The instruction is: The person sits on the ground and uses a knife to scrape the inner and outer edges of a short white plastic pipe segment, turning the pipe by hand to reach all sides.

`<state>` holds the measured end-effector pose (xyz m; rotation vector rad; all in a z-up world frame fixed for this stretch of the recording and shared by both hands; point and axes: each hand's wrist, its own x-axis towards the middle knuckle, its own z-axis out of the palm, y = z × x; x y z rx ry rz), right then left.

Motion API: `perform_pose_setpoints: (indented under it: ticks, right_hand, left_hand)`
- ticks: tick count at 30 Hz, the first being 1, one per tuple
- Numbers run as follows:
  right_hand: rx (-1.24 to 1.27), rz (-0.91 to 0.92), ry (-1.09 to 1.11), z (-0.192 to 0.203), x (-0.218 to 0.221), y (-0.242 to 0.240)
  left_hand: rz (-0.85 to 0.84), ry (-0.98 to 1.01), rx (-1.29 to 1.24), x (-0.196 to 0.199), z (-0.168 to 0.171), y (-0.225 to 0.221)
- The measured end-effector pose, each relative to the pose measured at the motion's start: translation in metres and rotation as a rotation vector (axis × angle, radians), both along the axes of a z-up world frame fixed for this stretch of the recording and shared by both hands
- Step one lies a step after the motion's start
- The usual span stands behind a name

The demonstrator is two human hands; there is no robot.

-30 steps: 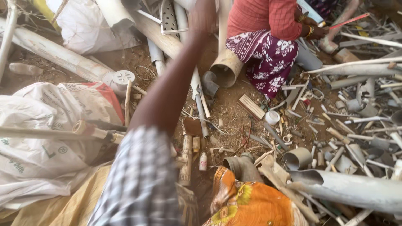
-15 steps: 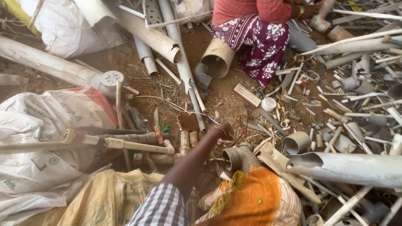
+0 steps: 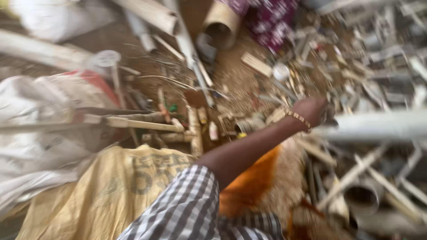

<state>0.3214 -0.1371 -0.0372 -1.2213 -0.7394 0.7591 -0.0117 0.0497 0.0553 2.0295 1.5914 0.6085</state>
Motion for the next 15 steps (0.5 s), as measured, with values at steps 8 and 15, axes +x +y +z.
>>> perform_pose_setpoints:
  ticks: [8, 15]
  right_hand:
    - [-0.036, -0.225, 0.085, -0.001, 0.05, -0.116]
    - [-0.059, -0.185, 0.182, 0.031, 0.019, -0.099]
  left_hand:
    - [-0.23, 0.005, 0.318, 0.141, -0.027, -0.013]
    - [-0.287, 0.231, -0.111, 0.223, -0.217, 0.011]
